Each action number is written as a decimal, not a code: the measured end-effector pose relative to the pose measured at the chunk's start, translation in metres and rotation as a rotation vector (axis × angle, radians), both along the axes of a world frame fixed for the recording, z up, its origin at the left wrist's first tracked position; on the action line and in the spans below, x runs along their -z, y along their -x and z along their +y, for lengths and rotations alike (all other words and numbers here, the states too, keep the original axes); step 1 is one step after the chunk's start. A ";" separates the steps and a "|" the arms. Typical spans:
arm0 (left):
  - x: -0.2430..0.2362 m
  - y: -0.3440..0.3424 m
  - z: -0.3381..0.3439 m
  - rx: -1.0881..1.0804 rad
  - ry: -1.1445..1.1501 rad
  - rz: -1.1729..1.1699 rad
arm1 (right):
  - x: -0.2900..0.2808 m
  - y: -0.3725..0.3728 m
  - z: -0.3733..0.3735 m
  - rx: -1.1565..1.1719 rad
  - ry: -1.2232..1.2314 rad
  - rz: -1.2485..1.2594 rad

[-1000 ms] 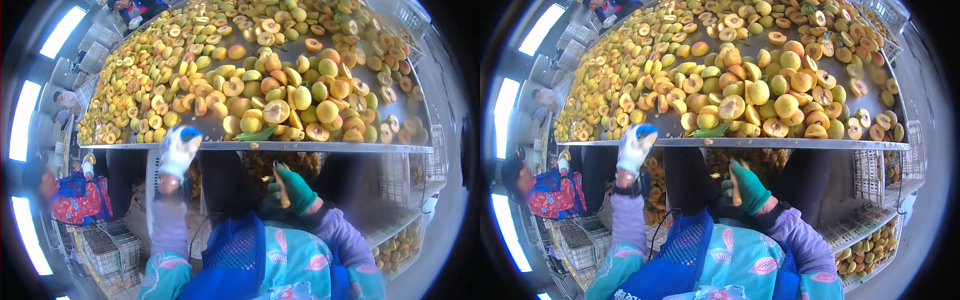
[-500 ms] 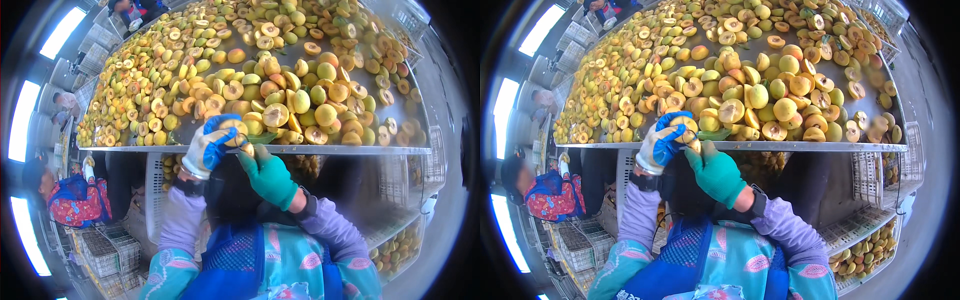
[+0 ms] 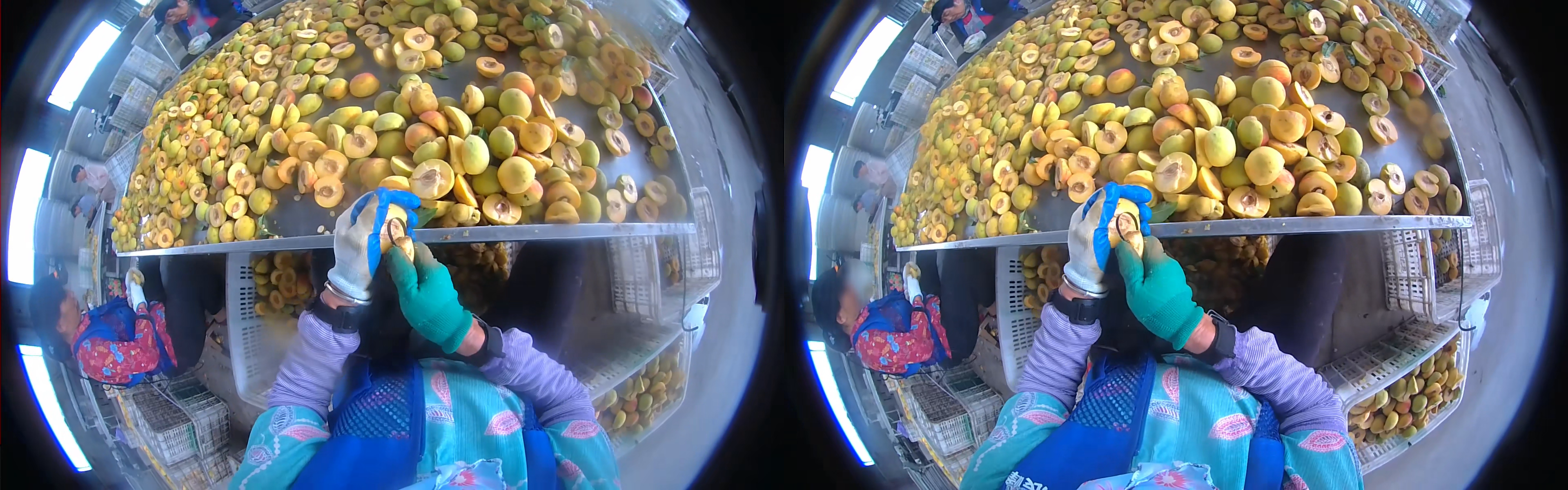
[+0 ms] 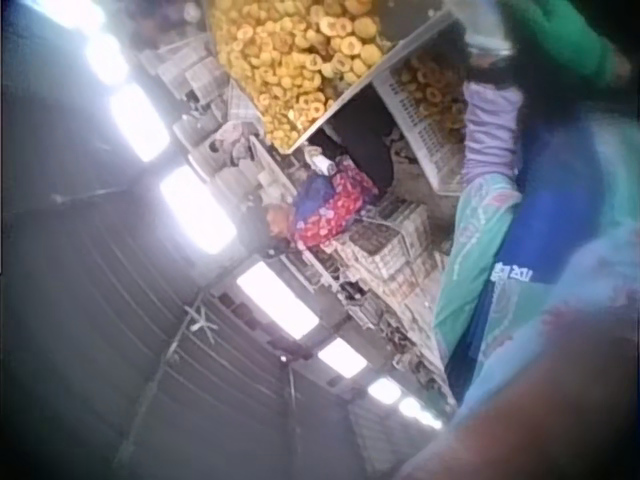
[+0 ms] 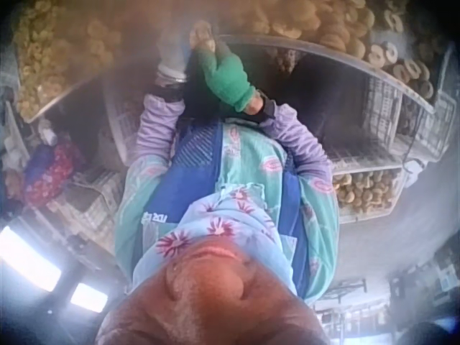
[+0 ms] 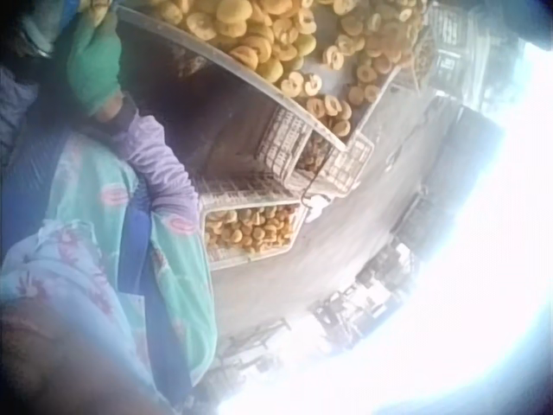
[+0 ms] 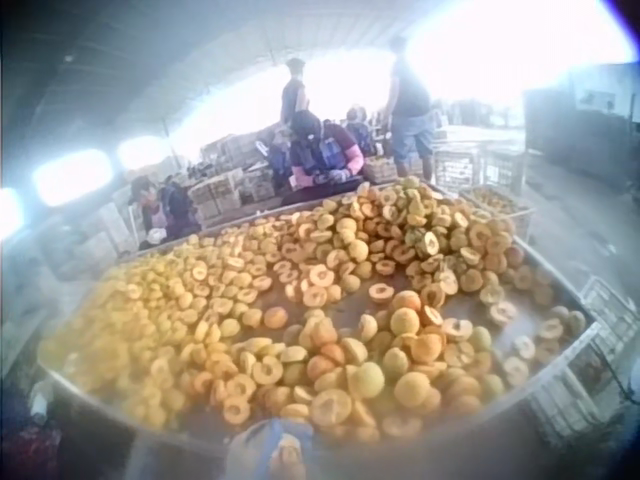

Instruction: The person repeatedly picks up halved stone fruit from a large metal table, removes the pits by hand, and places the pitted halves back on the table. The person wears gloves and works continuously at a processing station with other workers visible in the background.

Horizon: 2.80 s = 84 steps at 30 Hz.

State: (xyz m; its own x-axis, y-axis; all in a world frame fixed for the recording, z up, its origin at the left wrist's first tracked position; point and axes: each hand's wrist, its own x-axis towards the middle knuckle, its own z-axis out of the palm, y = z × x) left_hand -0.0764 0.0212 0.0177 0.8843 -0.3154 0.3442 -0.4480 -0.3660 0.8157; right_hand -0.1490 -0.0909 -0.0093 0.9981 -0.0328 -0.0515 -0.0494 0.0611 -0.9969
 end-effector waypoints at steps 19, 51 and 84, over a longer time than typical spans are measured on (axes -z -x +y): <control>-0.005 -0.004 -0.009 -0.058 0.383 0.474 | -0.006 -0.009 -0.006 -0.124 -0.242 0.073; -0.004 -0.023 0.137 -0.638 -0.525 0.186 | 0.036 0.017 -0.063 -0.484 -1.028 1.041; -0.012 0.005 0.000 -0.052 0.419 0.368 | -0.012 -0.002 0.001 -0.065 -0.152 -0.010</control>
